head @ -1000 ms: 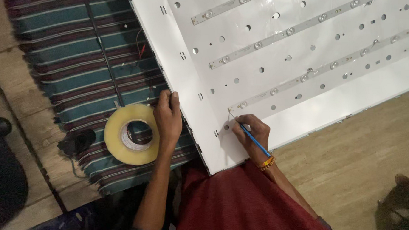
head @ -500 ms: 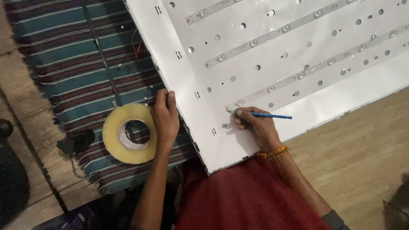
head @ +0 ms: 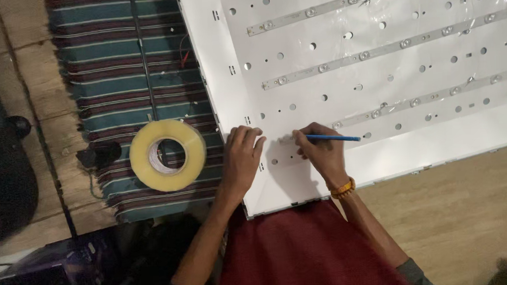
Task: The person smooths protective film on a white panel with LED strips, then uses a blue pen to mark points along the strips. They handle wires and adjust the panel edge while working on the fixture.
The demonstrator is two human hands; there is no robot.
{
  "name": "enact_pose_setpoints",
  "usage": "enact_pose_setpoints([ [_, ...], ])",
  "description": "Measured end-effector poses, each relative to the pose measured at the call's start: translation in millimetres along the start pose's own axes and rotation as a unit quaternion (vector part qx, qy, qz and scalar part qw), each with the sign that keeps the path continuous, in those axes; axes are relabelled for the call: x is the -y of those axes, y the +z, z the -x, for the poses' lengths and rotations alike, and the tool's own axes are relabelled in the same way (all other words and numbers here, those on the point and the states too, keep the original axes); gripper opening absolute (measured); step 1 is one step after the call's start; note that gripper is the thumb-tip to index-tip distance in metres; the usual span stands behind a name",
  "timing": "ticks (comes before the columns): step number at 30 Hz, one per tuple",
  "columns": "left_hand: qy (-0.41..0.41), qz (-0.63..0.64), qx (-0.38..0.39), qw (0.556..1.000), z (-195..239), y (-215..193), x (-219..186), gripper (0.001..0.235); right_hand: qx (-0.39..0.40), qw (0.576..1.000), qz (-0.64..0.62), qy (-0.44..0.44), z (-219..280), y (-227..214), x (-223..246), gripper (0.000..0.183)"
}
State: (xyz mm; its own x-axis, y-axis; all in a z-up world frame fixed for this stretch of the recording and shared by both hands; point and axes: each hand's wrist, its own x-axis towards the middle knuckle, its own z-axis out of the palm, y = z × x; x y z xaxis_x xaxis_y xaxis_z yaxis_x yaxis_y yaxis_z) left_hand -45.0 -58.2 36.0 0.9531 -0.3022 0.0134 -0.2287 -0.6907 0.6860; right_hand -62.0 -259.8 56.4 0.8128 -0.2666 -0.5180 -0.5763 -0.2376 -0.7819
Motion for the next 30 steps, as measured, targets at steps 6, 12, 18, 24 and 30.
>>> enact_pose_setpoints([
  [6, -0.018, 0.001, 0.096, 0.995, 2, 32, -9, 0.031, -0.048, 0.993, -0.035, -0.099, -6, -45, -25, 0.021],
  [12, 0.007, -0.021, 0.104, 0.994, 6, 40, -7, 0.026, -0.058, 0.993, -0.033, -0.096, -3, -64, -51, 0.02],
  [18, -0.006, -0.029, 0.087, 0.996, 12, 43, -6, 0.02, -0.046, 0.992, -0.038, -0.11, -4, -69, -56, 0.018],
  [24, 0.012, -0.024, 0.082, 0.996, 5, 43, -4, 0.018, -0.036, 0.988, -0.076, -0.128, -2, -80, -62, 0.016],
  [30, -0.087, -0.011, 0.145, 0.986, -8, 38, -12, 0.016, -0.046, 0.987, -0.071, -0.138, 1, -91, -70, 0.016],
])
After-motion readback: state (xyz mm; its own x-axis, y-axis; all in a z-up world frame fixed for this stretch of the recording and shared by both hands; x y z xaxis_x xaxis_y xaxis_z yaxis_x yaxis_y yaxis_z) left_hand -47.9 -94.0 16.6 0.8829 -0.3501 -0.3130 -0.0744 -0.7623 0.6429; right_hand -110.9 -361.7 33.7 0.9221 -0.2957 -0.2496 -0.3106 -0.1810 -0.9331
